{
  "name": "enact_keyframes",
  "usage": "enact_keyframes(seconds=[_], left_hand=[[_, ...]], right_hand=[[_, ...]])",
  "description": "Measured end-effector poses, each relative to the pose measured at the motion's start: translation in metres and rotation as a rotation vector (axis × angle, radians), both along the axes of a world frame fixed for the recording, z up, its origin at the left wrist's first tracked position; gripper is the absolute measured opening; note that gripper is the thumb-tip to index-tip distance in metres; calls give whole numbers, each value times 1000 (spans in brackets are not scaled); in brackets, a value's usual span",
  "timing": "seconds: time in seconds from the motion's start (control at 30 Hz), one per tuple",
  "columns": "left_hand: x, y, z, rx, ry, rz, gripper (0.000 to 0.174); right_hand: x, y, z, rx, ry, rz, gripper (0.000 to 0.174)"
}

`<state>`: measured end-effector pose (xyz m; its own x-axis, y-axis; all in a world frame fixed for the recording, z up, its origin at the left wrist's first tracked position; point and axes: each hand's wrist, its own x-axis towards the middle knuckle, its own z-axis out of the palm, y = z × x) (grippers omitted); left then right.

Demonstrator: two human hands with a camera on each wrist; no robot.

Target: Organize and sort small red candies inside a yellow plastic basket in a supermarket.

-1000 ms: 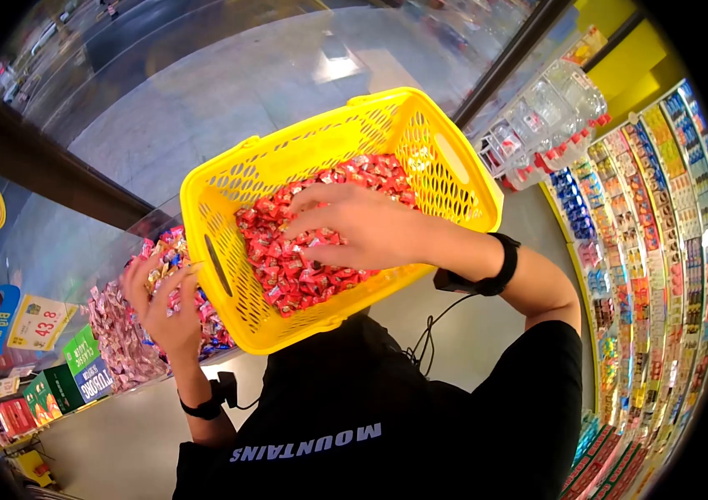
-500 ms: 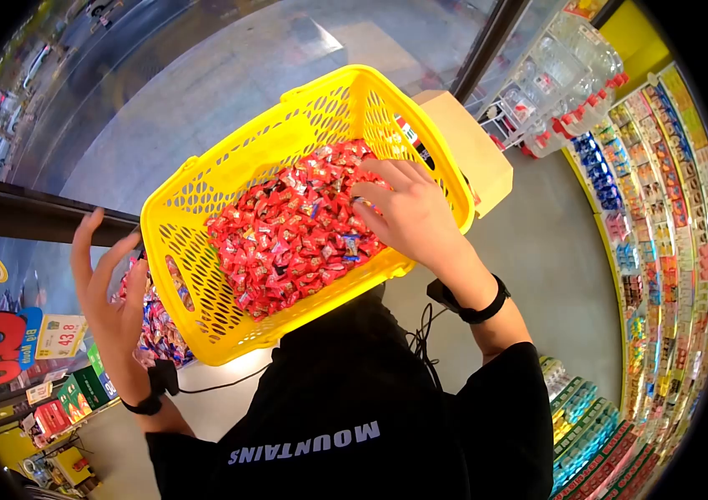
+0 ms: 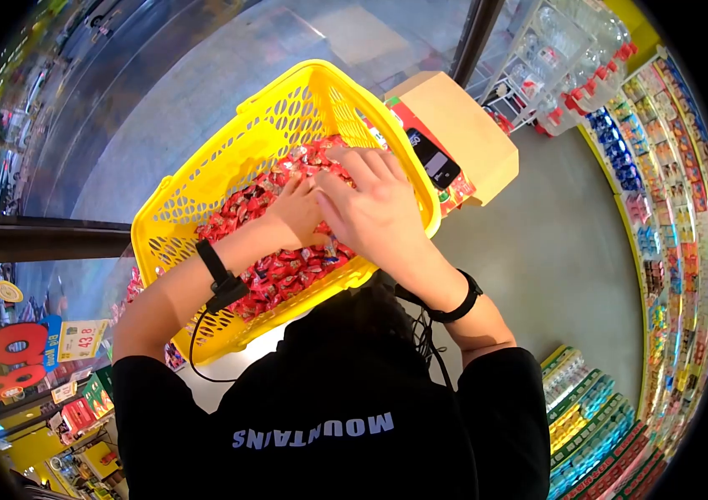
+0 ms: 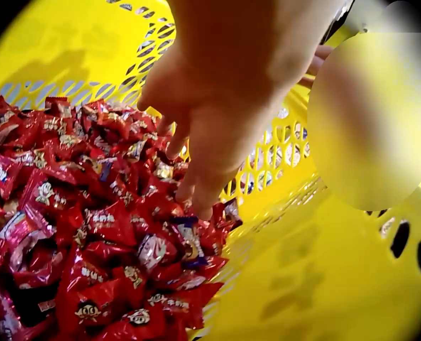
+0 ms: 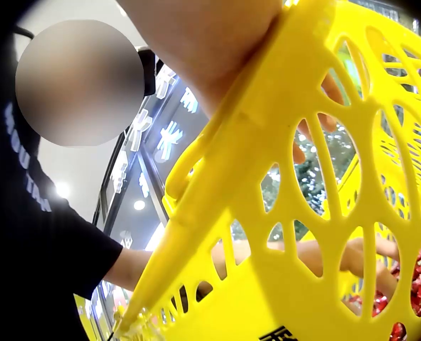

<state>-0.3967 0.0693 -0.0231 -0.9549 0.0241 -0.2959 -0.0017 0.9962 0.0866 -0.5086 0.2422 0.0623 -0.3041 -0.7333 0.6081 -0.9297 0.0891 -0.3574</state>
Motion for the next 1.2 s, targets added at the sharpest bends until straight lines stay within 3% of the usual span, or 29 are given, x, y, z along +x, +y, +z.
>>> enact_keyframes(seconds=[0.2,0.37,0.47,0.57,0.63,0.8,0.93,1.2], left_hand=[[1,2,-4,80,-64,-14,33],[30,-25,64,119,190,15,21],[76,-35,139,151,399,168,17],[145,-45,167,-30,555,350,21],[198,-47,162,-70,639,555,18],[327,-40,93,-44,932,1055,14],[388,-14,43,-250,876,1196,18],[389,0,14,-183,989,1312,16]], right_hand=[[-1,-1,0,28,-58,38,21],[0,0,-2,56,-89,28,18],[0,-1,-2,72,-100,32,17],[2,-2,0,79,-90,28,16],[4,-2,0,106,-80,22,17],[7,-7,-2,162,4,-10,17],[7,-9,-8,236,0,-27,20],[3,-12,-11,377,49,-8,16]])
